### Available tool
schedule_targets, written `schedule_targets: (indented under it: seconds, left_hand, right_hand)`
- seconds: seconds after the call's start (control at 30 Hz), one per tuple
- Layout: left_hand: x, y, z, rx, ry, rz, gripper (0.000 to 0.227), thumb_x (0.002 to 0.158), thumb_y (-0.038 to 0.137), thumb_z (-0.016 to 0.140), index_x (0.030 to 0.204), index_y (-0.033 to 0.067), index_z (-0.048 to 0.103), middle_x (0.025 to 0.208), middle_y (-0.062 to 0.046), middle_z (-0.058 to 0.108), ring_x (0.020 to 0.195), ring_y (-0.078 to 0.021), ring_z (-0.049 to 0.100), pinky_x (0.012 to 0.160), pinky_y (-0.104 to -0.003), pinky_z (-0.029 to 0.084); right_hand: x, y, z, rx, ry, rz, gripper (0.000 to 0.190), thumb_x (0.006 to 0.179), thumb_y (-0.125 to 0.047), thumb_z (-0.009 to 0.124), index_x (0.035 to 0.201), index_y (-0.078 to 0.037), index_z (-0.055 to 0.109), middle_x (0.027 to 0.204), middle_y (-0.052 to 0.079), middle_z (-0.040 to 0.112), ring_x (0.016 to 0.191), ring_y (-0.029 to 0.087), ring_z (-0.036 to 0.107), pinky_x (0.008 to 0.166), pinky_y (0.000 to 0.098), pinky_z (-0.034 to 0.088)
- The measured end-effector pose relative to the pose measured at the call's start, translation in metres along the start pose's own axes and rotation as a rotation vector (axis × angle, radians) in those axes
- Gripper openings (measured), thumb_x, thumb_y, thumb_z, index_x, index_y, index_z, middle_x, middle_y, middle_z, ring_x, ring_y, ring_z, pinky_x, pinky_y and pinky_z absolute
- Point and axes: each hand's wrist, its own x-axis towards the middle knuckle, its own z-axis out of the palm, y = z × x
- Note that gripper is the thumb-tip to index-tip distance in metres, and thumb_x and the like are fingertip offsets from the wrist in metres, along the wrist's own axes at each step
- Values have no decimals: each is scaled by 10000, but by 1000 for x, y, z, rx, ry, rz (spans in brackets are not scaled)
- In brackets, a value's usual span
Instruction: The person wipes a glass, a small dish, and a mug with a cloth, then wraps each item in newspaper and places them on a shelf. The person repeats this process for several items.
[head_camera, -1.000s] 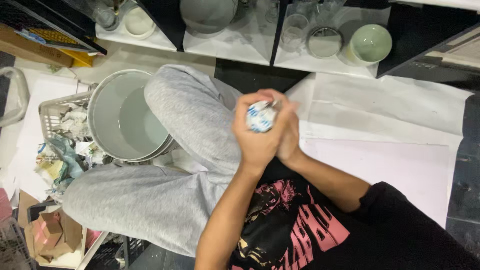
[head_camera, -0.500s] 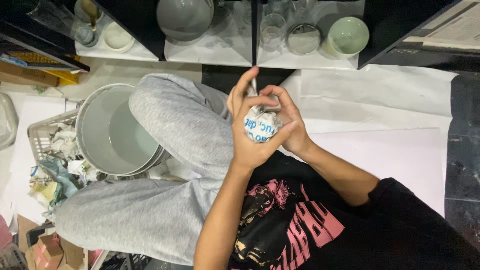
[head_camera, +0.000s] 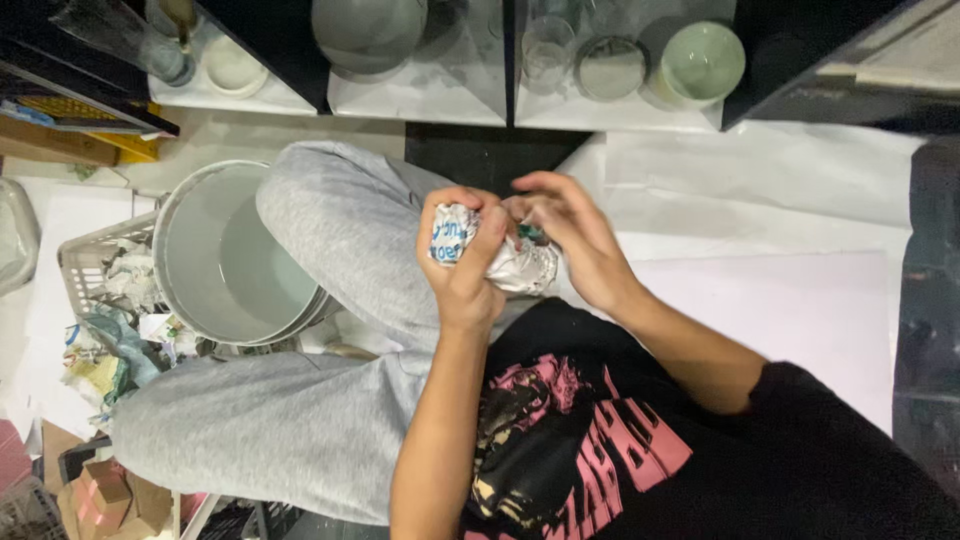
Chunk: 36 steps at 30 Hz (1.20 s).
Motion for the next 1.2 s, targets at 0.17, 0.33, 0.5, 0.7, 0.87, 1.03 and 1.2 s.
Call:
schedule_targets:
  seconds: [0.17, 0.33, 0.5, 0.7, 0.87, 1.03, 1.2]
  left_hand:
    - [-2, 2, -1, -116, -16, 52, 263, 955, -74, 711, 1116, 18, 524, 925, -119, 604, 802, -197, 606, 808, -387, 531]
    - [-2, -1, 0, 73, 0, 89, 268, 937, -96, 707, 1106, 12, 530, 974, -119, 598, 907, -198, 591, 883, -367, 516]
    - [-4, 2, -3, 55, -40, 90, 275, 936, -101, 706, 1113, 14, 530, 968, -112, 576, 924, -197, 567, 882, -339, 486]
    - [-4, 4, -3, -85, -43, 20, 289, 922, -87, 704, 1105, 27, 512, 977, -110, 547, 909, -201, 532, 877, -352, 484]
    - [-2, 8, -4, -160, -30, -7, 285, 926, -68, 695, 1113, 33, 506, 971, -118, 545, 903, -210, 531, 854, -374, 483]
    - [-2, 7, -4, -93, -42, 10, 295, 923, -65, 712, 1107, 38, 505, 977, -118, 548, 913, -214, 534, 930, -410, 494]
    - [-2, 9, -6, 110, -121, 152, 298, 914, -53, 731, 1101, 36, 517, 991, -114, 558, 929, -216, 557, 947, -393, 489]
  right_hand:
    - [-13, -28, 5, -307, 27, -550, 385, 901, -68, 723, 1261, 24, 617, 1259, 122, 558, 1190, 193, 575, 1055, 329, 481]
    - [-12, -31, 14, -386, 116, -512, 215, 896, 7, 795, 1079, 51, 691, 1136, 140, 658, 1065, 193, 653, 944, 303, 541]
    - [-7, -16, 3, 101, 90, -156, 90, 996, 47, 680, 1084, 71, 684, 1100, 137, 702, 1014, 174, 641, 931, 301, 516]
    - [-1, -13, -8, 383, 28, -54, 71, 1032, 18, 620, 1064, 57, 671, 1080, 141, 715, 993, 180, 662, 930, 320, 538]
    - [-4, -34, -6, 125, -34, -185, 191, 962, 67, 674, 1148, 46, 638, 1137, 112, 703, 1088, 169, 676, 1015, 319, 546]
    - [-7, -43, 3, -152, -29, -265, 355, 880, 87, 786, 1203, 54, 642, 1137, 108, 696, 1026, 128, 629, 927, 281, 509]
    - [3, -36, -4, 131, -51, -9, 316, 936, 55, 730, 1212, 0, 587, 1107, 103, 714, 998, 118, 671, 856, 265, 513]
